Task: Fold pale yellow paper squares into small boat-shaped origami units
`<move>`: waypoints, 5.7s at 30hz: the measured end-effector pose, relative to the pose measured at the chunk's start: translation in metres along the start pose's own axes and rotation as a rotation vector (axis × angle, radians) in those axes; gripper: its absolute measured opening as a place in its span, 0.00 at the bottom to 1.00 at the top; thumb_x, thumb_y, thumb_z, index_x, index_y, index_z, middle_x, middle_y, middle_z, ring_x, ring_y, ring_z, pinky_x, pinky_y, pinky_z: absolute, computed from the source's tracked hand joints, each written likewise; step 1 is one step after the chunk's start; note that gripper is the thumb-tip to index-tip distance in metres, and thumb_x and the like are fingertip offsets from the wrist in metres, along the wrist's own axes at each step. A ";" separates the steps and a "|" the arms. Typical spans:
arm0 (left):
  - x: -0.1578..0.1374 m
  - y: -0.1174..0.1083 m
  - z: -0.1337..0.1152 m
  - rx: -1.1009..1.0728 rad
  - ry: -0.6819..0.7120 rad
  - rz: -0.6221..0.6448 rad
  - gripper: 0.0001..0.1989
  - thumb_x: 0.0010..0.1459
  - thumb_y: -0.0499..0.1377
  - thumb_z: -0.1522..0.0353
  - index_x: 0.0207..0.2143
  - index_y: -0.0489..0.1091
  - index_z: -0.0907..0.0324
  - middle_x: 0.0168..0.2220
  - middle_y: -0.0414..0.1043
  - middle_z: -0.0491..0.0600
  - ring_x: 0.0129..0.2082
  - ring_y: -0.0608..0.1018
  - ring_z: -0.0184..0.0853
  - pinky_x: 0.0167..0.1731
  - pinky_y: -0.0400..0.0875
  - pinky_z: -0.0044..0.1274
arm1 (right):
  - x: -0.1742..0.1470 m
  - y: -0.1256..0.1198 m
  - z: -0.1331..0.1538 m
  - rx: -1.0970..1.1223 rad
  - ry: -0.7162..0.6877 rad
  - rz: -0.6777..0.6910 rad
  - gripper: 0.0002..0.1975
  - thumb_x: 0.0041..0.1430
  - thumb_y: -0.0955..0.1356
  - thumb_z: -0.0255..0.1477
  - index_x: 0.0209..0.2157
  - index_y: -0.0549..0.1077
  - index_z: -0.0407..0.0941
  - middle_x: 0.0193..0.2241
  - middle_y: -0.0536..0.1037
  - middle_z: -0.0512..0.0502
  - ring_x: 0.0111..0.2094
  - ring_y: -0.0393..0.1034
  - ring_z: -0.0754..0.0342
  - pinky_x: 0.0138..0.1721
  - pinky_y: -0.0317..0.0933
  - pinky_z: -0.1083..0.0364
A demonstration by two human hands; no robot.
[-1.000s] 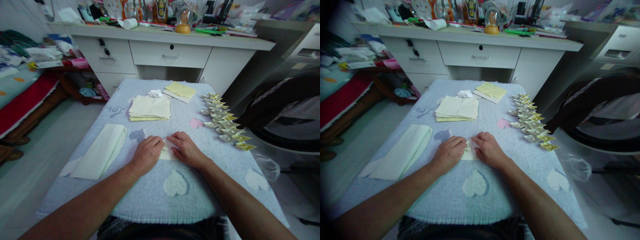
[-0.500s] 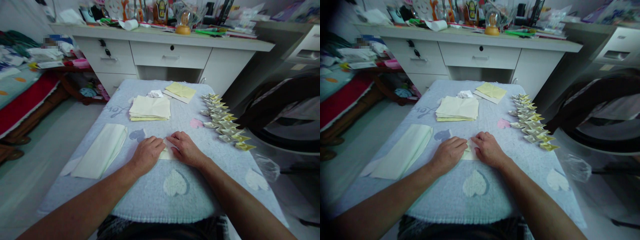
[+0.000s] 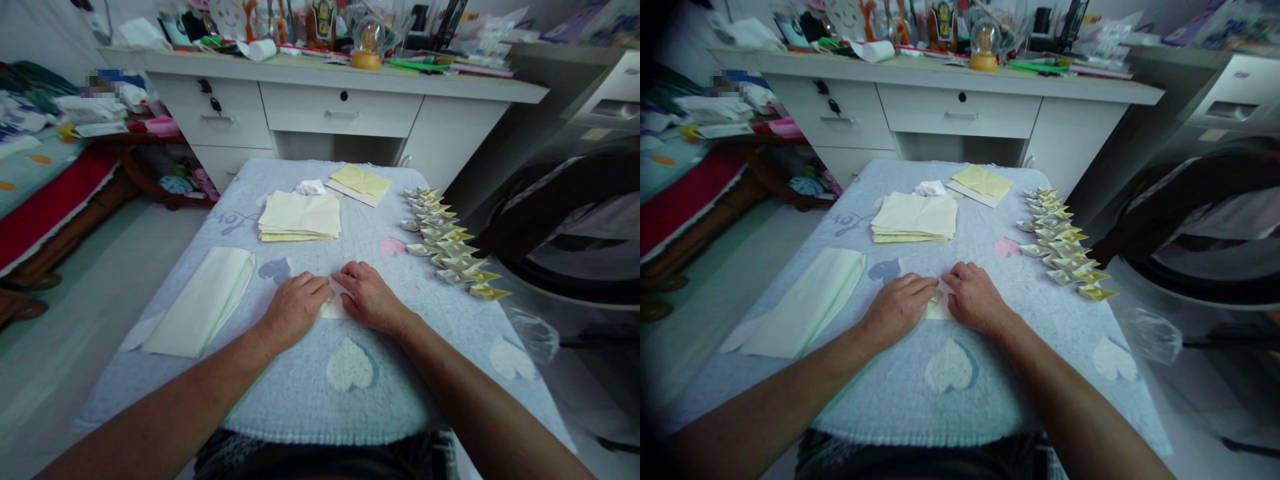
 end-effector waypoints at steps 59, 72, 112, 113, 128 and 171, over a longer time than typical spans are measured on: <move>-0.011 -0.002 0.006 -0.129 -0.011 -0.013 0.16 0.56 0.53 0.79 0.46 0.71 0.62 0.51 0.73 0.53 0.45 0.72 0.38 0.46 0.72 0.31 | -0.004 0.004 0.005 -0.112 -0.016 0.030 0.23 0.58 0.64 0.28 0.56 0.66 0.43 0.46 0.68 0.39 0.44 0.58 0.46 0.44 0.54 0.48; -0.044 -0.005 0.003 0.018 0.045 -0.020 0.13 0.58 0.54 0.78 0.45 0.71 0.62 0.50 0.74 0.53 0.44 0.72 0.40 0.43 0.73 0.33 | -0.003 0.005 0.004 -0.122 0.001 0.060 0.23 0.59 0.64 0.29 0.56 0.66 0.43 0.47 0.67 0.38 0.44 0.58 0.45 0.45 0.54 0.48; -0.034 -0.013 -0.005 0.042 0.090 -0.082 0.12 0.62 0.51 0.76 0.44 0.72 0.63 0.46 0.76 0.56 0.46 0.75 0.40 0.43 0.74 0.34 | -0.003 0.006 0.002 -0.059 -0.010 0.057 0.25 0.58 0.64 0.28 0.57 0.65 0.42 0.46 0.66 0.38 0.44 0.57 0.47 0.48 0.53 0.47; -0.037 -0.015 -0.005 0.048 0.096 -0.080 0.13 0.62 0.51 0.77 0.43 0.72 0.63 0.46 0.76 0.56 0.46 0.75 0.40 0.42 0.74 0.34 | -0.003 0.006 0.002 -0.056 -0.009 0.058 0.25 0.58 0.64 0.28 0.57 0.65 0.42 0.46 0.66 0.38 0.44 0.57 0.47 0.48 0.53 0.47; -0.064 -0.022 0.003 -0.019 0.081 -0.038 0.13 0.61 0.51 0.77 0.45 0.70 0.62 0.47 0.75 0.54 0.47 0.75 0.41 0.46 0.72 0.34 | -0.004 0.008 0.000 -0.035 -0.020 0.057 0.26 0.59 0.63 0.29 0.59 0.63 0.42 0.47 0.66 0.38 0.44 0.57 0.47 0.48 0.54 0.47; -0.004 -0.010 0.001 -0.258 0.089 -0.060 0.11 0.61 0.56 0.65 0.41 0.73 0.62 0.45 0.75 0.54 0.45 0.74 0.40 0.46 0.71 0.34 | -0.023 -0.011 0.002 0.198 -0.098 0.047 0.14 0.56 0.68 0.35 0.41 0.67 0.43 0.47 0.67 0.38 0.46 0.59 0.46 0.49 0.55 0.46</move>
Point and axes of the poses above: each hand's wrist, its own x-axis towards the middle knuckle, its own y-axis out of the palm, z = x × y, the point moved 10 cm from there along x, towards the middle knuckle
